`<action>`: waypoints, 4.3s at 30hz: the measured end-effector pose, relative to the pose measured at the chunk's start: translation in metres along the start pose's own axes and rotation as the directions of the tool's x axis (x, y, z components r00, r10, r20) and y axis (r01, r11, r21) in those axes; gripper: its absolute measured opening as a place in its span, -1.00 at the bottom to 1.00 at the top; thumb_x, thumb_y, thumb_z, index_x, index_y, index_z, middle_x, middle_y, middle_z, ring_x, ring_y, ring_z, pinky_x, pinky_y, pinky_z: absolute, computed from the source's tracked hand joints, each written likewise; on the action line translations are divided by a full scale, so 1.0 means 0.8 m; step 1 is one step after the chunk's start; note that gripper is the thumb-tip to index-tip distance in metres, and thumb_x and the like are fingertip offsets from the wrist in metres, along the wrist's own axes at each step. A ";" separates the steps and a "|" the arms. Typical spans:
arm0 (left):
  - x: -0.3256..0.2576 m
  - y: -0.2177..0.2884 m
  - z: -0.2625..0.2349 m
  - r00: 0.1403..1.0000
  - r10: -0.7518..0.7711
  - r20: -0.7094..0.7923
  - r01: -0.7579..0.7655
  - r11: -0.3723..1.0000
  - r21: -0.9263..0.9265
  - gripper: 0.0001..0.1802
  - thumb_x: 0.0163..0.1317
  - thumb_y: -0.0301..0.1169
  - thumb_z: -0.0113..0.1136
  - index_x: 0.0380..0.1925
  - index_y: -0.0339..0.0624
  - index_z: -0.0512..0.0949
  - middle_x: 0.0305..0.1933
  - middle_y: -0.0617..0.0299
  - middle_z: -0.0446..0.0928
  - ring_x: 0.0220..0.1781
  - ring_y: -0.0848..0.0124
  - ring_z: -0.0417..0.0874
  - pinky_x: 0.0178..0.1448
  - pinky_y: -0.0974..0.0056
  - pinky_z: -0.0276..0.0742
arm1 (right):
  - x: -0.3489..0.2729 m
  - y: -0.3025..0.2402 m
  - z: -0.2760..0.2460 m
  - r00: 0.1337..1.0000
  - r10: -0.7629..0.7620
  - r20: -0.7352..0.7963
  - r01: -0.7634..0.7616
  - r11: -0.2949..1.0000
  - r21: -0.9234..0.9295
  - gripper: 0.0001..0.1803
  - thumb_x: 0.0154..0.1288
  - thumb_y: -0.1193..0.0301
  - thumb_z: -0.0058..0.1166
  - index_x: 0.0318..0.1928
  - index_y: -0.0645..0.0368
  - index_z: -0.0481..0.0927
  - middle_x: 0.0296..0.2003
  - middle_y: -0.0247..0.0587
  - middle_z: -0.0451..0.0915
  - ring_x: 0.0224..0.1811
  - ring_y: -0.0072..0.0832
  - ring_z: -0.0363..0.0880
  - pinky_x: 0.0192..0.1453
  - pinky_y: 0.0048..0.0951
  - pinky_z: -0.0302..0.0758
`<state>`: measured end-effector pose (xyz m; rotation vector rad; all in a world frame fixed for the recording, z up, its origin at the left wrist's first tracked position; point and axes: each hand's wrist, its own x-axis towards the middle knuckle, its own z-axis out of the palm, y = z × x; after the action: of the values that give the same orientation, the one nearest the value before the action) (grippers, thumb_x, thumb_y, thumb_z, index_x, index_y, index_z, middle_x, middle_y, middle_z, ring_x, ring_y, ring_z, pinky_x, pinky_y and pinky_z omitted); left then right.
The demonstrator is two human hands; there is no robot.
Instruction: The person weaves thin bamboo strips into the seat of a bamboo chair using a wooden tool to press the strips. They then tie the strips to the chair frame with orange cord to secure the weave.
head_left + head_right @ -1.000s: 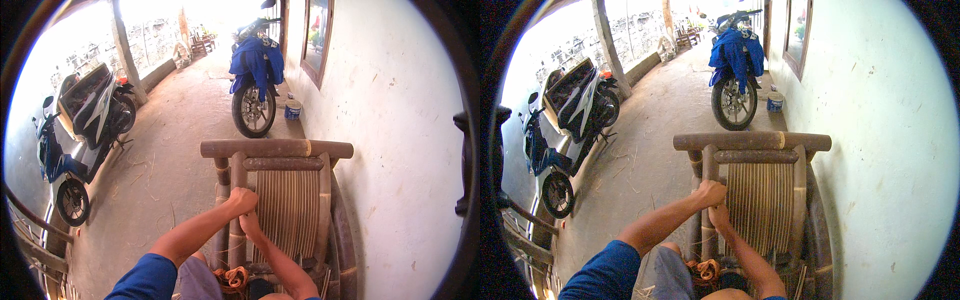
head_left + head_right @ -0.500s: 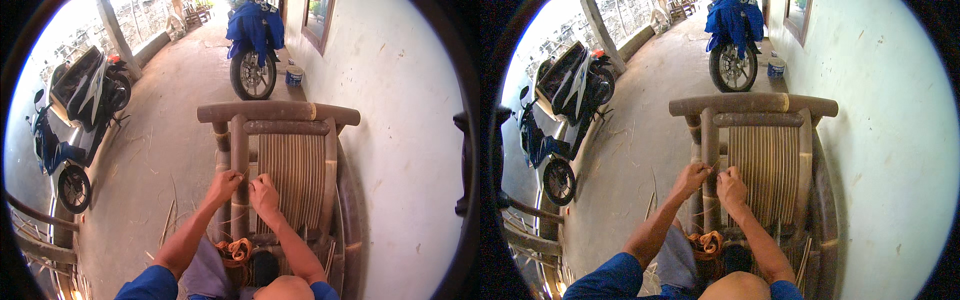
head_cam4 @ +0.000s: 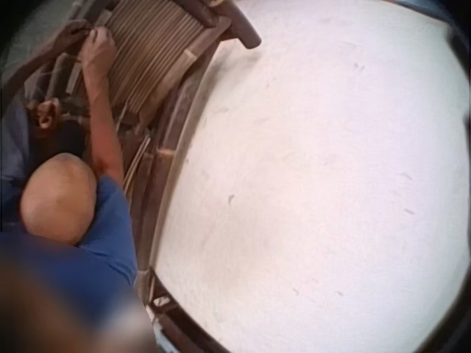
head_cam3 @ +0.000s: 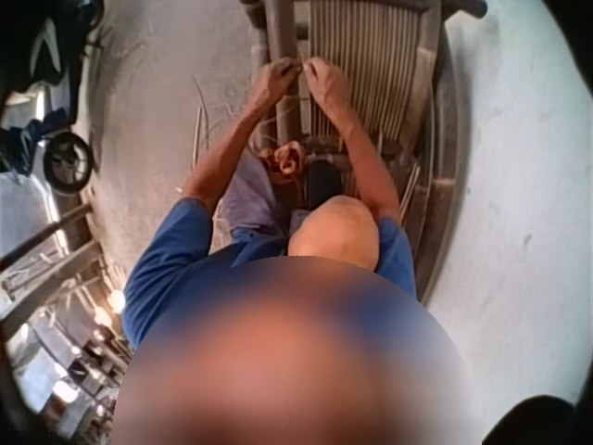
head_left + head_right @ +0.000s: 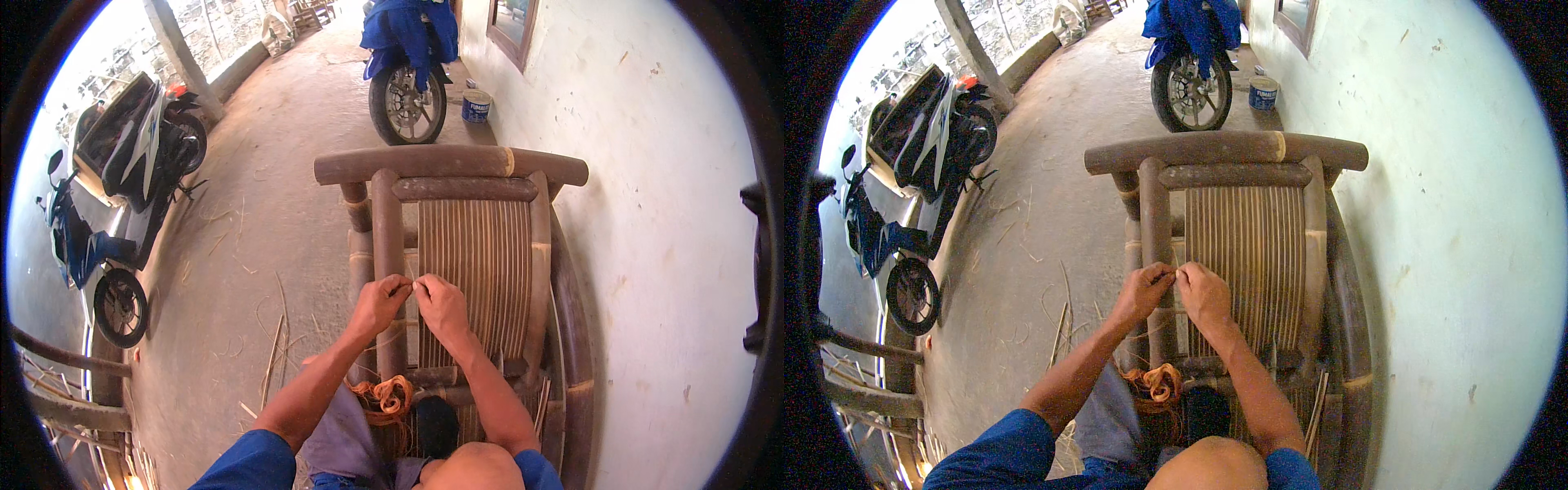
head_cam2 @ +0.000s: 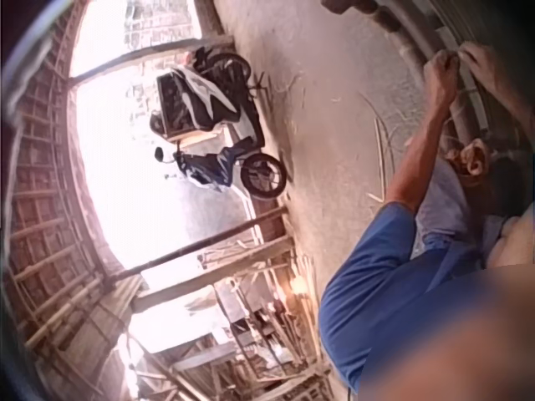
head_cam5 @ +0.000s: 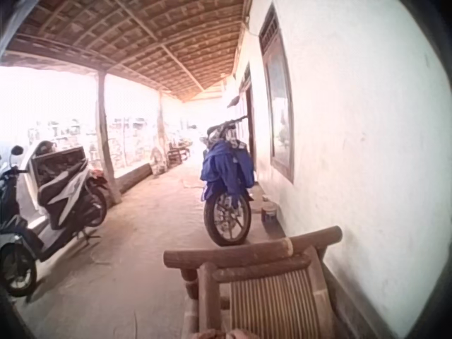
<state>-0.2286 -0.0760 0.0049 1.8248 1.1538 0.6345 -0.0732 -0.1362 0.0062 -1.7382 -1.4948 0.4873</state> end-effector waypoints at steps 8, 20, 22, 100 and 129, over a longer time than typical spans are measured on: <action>-0.006 0.008 -0.005 0.988 0.066 -0.138 -0.060 0.997 0.050 -0.71 0.45 -0.27 0.25 -0.07 -0.30 0.70 -0.29 -0.13 0.69 -0.28 0.12 0.76 -0.18 0.12 0.60 | 0.015 -0.009 -0.005 1.000 -0.004 0.018 0.000 0.979 0.204 -0.73 0.56 0.27 0.12 -0.13 0.27 0.65 -0.45 -0.18 0.62 -0.49 -0.49 0.58 -0.38 -0.29 0.52; -0.003 -0.007 -0.002 0.989 -0.062 -0.132 0.018 0.951 -0.309 -0.66 0.46 -0.22 0.22 -0.15 -0.37 0.68 -0.45 0.30 0.56 -0.36 0.54 0.48 -0.27 0.28 0.46 | 0.025 0.006 0.027 0.841 0.332 0.427 -0.536 0.410 0.738 -0.81 0.54 0.32 0.15 -0.09 0.18 0.68 -0.50 -0.50 0.47 -0.54 -0.69 0.37 -0.48 -0.53 0.36; -0.001 -0.008 -0.004 0.989 -0.109 -0.098 0.072 0.944 -0.323 -0.67 0.47 -0.23 0.20 -0.16 -0.34 0.68 -0.43 0.33 0.57 -0.35 0.55 0.49 -0.26 0.31 0.44 | 0.026 0.005 0.028 0.826 0.353 0.439 -0.546 0.309 0.779 -0.82 0.54 0.33 0.15 -0.04 0.16 0.69 -0.50 -0.51 0.45 -0.54 -0.68 0.36 -0.47 -0.54 0.36; -0.021 -0.005 0.003 0.989 -0.009 -0.147 -0.003 0.997 -0.079 -0.80 0.46 -0.40 0.17 -0.15 -0.36 0.60 -0.28 -0.03 0.67 -0.22 0.27 0.69 -0.09 0.11 0.58 | 0.009 0.003 0.041 0.686 0.434 0.583 -0.657 0.025 0.754 -0.82 0.44 0.23 0.23 -0.29 0.00 0.64 -0.48 -0.54 0.48 -0.48 -0.62 0.41 -0.40 -0.47 0.39; -0.007 0.011 -0.014 0.891 0.379 -0.250 -0.311 0.910 0.273 -0.84 0.34 -0.44 0.22 -0.18 -0.27 0.69 -0.09 0.03 0.56 -0.05 0.04 0.61 0.00 0.03 0.56 | -0.006 -0.031 0.046 0.881 0.355 0.313 -0.392 0.176 0.903 -0.62 0.65 0.22 -0.04 0.31 0.10 0.43 -0.05 -0.37 0.57 -0.07 -0.58 0.60 -0.06 -0.39 0.64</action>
<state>-0.2353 -0.0784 0.0184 2.2146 1.1352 1.0530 -0.1169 -0.1292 0.0010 -0.9853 -0.4013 1.3666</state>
